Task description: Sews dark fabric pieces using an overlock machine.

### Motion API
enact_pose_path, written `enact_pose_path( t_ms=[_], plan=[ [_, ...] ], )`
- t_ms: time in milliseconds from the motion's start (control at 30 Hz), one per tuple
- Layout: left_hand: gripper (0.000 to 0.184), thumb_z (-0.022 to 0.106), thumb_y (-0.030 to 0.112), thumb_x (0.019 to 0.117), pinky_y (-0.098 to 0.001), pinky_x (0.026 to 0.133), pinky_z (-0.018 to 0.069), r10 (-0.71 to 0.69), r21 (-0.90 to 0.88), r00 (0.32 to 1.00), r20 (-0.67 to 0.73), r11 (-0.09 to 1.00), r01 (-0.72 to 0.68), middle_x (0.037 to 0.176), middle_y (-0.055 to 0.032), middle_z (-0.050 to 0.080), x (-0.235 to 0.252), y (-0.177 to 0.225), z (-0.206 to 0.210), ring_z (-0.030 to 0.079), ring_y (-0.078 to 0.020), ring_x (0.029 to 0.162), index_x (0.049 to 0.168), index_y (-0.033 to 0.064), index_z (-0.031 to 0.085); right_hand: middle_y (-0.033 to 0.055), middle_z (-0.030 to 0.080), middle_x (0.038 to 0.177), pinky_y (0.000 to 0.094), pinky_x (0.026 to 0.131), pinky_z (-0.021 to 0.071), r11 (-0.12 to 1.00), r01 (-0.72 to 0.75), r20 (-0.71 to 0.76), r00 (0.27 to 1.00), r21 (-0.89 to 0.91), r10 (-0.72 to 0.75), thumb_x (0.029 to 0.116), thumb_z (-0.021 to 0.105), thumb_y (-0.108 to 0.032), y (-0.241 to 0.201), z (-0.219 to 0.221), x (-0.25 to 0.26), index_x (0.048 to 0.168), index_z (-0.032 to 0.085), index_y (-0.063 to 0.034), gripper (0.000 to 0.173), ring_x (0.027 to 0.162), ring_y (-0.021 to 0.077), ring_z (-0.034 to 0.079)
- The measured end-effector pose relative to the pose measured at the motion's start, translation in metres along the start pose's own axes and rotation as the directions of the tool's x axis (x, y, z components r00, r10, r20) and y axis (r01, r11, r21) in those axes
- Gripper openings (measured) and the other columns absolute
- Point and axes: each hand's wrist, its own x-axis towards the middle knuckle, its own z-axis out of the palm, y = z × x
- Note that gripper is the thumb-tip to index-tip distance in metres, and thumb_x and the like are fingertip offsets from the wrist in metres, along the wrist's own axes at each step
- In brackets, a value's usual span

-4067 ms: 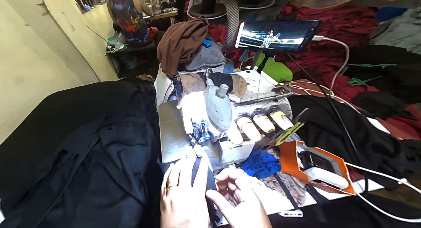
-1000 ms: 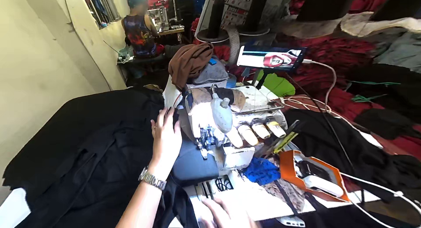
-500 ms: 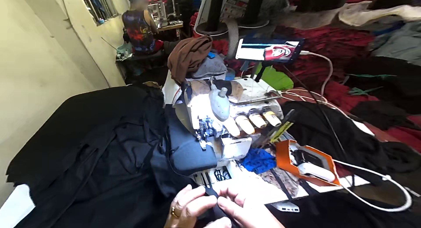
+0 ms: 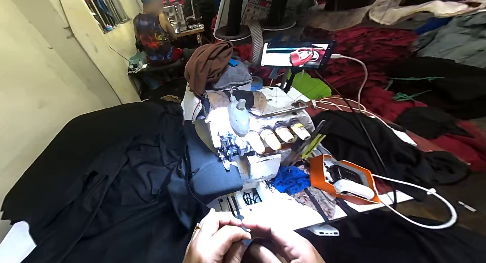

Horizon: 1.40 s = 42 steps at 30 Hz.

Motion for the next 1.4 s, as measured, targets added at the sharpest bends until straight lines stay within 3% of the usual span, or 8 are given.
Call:
enact_pose_path(
  t_ms=[100, 200, 433, 533, 700, 900, 1167, 1400],
  plan=[
    [0.018, 0.056, 0.004, 0.1003, -0.0392, 0.109, 0.0410, -0.031, -0.033, 1.000, -0.004, 0.999, 0.030, 0.102, -0.0166, 0.071, -0.002, 0.007, -0.005, 0.065, -0.0189, 0.107, 0.097, -0.0047, 0.072, 0.0112, 0.074, 0.104, 0.0220, 0.086, 0.0576, 0.999, -0.020, 0.005, 1.000, 0.031, 0.020, 0.0943, 0.061, 0.005, -0.002, -0.002, -0.001, 0.110, 0.070, 0.0093, 0.019, 0.092, 0.0036, 0.070],
    [0.020, 0.054, 0.004, 0.1023, -0.0256, 0.089, 0.0493, -0.012, -0.022, 1.000, -0.020, 1.000, 0.011, 0.091, -0.0169, 0.066, 0.001, 0.014, -0.008, 0.062, -0.0156, 0.093, 0.097, -0.0078, 0.069, 0.0101, 0.073, 0.099, 0.0190, 0.082, 0.0563, 0.997, -0.042, 0.086, 0.996, 0.063, 0.036, 0.0969, 0.059, 0.001, -0.010, -0.005, 0.000, 0.109, 0.069, 0.0110, 0.018, 0.087, 0.0005, 0.068],
    [0.018, 0.062, 0.022, 0.1024, -0.0253, 0.086, 0.0454, 0.200, 0.375, 0.979, -0.049, 0.912, -0.167, 0.094, -0.0061, 0.069, 0.023, 0.017, -0.022, 0.061, -0.0138, 0.094, 0.098, 0.0143, 0.077, 0.0011, 0.070, 0.096, 0.0189, 0.078, 0.0567, 0.976, 0.008, 0.052, 0.998, 0.216, -0.020, 0.0979, 0.063, -0.007, -0.014, 0.000, 0.017, 0.104, 0.067, 0.0072, 0.016, 0.085, -0.0024, 0.066],
    [0.020, 0.056, 0.016, 0.1046, -0.0318, 0.103, 0.0449, 0.126, 0.216, 0.992, -0.022, 0.969, -0.118, 0.093, -0.0086, 0.068, 0.026, 0.012, -0.025, 0.064, -0.0143, 0.100, 0.098, 0.0076, 0.073, 0.0043, 0.071, 0.096, 0.0184, 0.077, 0.0564, 0.988, -0.019, 0.036, 0.999, 0.150, 0.014, 0.0953, 0.059, 0.003, -0.013, 0.002, 0.020, 0.103, 0.068, 0.0081, 0.013, 0.085, -0.0012, 0.066],
    [0.019, 0.050, 0.010, 0.1060, -0.0171, 0.089, 0.0468, 0.152, 0.111, 0.984, -0.092, 0.984, -0.141, 0.095, -0.0111, 0.060, 0.032, 0.002, -0.015, 0.059, -0.0095, 0.097, 0.101, 0.0025, 0.066, 0.0039, 0.071, 0.089, 0.0200, 0.073, 0.0565, 0.987, -0.033, -0.010, 0.999, 0.160, 0.035, 0.0941, 0.061, 0.003, -0.006, 0.007, 0.027, 0.100, 0.069, 0.0069, 0.010, 0.078, 0.0004, 0.066],
    [0.017, 0.064, 0.022, 0.0977, -0.0241, 0.089, 0.0541, 0.226, 0.380, 0.959, -0.172, 0.913, -0.147, 0.096, 0.0038, 0.075, 0.086, -0.058, -0.004, 0.068, -0.0056, 0.095, 0.097, 0.0135, 0.078, 0.0034, 0.069, 0.101, 0.0235, 0.081, 0.0551, 0.918, 0.018, -0.360, 0.917, -0.397, -0.174, 0.0901, 0.071, -0.029, 0.053, 0.018, 0.062, 0.084, 0.074, -0.0117, 0.019, 0.093, 0.0086, 0.065],
    [0.014, 0.067, 0.027, 0.0927, -0.0278, 0.083, 0.0536, 0.074, 0.385, 0.974, -0.213, 0.923, 0.014, 0.091, 0.0068, 0.072, 0.074, -0.058, 0.010, 0.067, -0.0062, 0.089, 0.092, 0.0171, 0.076, 0.0065, 0.072, 0.088, 0.0183, 0.075, 0.0566, 0.976, -0.040, -0.316, 0.948, -0.214, -0.031, 0.0893, 0.074, -0.013, 0.054, 0.014, 0.046, 0.086, 0.074, -0.0005, 0.013, 0.079, 0.0035, 0.067],
    [0.021, 0.065, 0.012, 0.0935, -0.0370, 0.093, 0.0537, 0.205, 0.761, 0.962, -0.182, 0.648, 0.006, 0.103, -0.0035, 0.076, 0.057, -0.035, 0.027, 0.072, -0.0189, 0.102, 0.107, 0.0164, 0.080, 0.0000, 0.065, 0.081, 0.0199, 0.066, 0.0574, 0.996, -0.081, -0.341, 0.938, -0.024, 0.068, 0.0856, 0.075, -0.003, 0.050, 0.016, 0.051, 0.097, 0.057, -0.0003, 0.021, 0.069, 0.0022, 0.064]
  ],
)
